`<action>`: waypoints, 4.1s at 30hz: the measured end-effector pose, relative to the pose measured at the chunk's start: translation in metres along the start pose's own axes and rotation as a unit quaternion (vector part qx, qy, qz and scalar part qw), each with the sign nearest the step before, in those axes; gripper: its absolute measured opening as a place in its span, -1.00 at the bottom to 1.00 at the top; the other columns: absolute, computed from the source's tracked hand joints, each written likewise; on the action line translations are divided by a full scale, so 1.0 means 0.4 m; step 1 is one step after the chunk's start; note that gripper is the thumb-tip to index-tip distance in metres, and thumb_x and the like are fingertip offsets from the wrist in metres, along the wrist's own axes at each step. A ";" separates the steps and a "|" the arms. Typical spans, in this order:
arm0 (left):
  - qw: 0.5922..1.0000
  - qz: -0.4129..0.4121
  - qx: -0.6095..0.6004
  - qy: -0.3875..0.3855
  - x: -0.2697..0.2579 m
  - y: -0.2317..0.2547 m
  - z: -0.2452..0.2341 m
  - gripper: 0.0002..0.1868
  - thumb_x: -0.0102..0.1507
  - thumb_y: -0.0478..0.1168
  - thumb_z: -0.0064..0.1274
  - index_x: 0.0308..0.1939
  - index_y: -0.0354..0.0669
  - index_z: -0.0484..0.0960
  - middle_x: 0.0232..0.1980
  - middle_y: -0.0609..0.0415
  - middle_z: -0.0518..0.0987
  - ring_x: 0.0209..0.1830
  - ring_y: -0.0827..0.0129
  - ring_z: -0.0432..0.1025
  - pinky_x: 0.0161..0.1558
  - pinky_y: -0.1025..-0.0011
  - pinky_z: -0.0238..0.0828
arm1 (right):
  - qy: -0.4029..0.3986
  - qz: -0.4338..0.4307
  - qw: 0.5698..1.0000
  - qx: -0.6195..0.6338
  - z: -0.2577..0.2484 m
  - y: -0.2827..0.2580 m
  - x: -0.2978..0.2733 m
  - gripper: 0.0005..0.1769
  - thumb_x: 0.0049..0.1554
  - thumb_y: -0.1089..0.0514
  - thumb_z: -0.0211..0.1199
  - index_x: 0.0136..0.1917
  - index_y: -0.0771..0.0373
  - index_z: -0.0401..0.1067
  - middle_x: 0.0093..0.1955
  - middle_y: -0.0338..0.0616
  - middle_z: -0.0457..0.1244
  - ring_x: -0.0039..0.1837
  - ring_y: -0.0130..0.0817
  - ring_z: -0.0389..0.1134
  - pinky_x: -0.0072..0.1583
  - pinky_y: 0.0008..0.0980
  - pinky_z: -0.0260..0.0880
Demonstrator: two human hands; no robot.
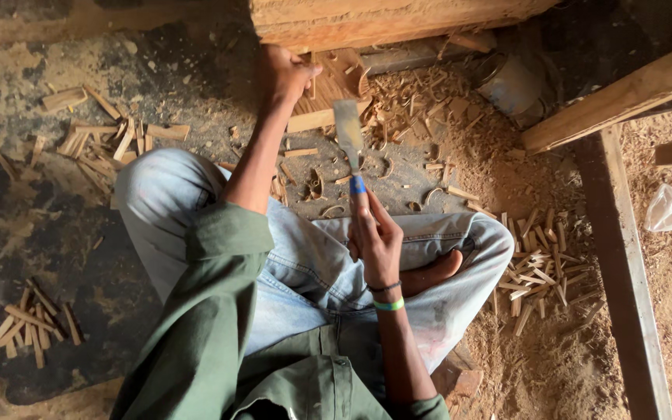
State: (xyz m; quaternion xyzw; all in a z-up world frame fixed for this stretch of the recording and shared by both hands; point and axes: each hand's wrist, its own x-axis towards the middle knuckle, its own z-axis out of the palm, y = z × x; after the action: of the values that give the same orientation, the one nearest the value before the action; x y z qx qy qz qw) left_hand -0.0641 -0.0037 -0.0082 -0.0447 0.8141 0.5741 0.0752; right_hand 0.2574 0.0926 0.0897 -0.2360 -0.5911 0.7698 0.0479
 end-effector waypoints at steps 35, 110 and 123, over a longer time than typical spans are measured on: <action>0.912 0.006 0.253 0.323 -0.046 -0.161 0.172 -0.08 0.03 0.01 0.23 0.33 -0.41 0.20 0.33 -0.45 0.30 0.35 -0.31 0.19 0.31 -0.15 0.05 | 0.029 -0.028 0.994 -0.099 0.147 0.065 0.139 -0.47 0.36 -0.07 0.09 0.43 0.30 0.40 -0.46 -0.37 0.13 -0.48 -0.65 0.09 -0.45 -0.52 0.07; 0.862 -0.011 0.009 0.507 -1.209 -0.625 -1.033 -0.58 0.28 -0.63 -0.16 0.15 -0.31 0.57 0.14 -0.11 0.58 0.02 0.22 0.61 -0.12 0.49 0.54 | -0.011 -0.168 0.986 -0.020 -0.046 0.052 -0.170 -0.41 0.43 -0.08 0.24 0.47 0.45 0.40 -0.38 -0.25 0.07 -0.38 -0.49 0.10 -0.33 -0.48 0.04; 0.815 -0.103 0.365 0.437 -1.187 -0.699 -0.865 -0.88 0.22 -0.30 0.21 -0.25 -0.28 0.62 -0.20 -0.22 0.56 -0.15 -0.16 0.46 -0.13 0.00 0.39 | 0.008 -0.075 0.996 0.042 0.008 0.000 -0.176 -0.46 0.42 0.00 0.11 0.55 0.32 0.30 -0.28 -0.16 0.25 -0.41 -0.53 0.13 -0.36 -0.51 0.12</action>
State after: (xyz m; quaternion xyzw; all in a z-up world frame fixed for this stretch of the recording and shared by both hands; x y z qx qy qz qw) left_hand 0.4235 -0.4301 -0.0714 -0.3444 0.9015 0.1439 -0.2192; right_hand 0.3181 0.0648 0.1120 -0.1947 -0.5740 0.7863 0.1201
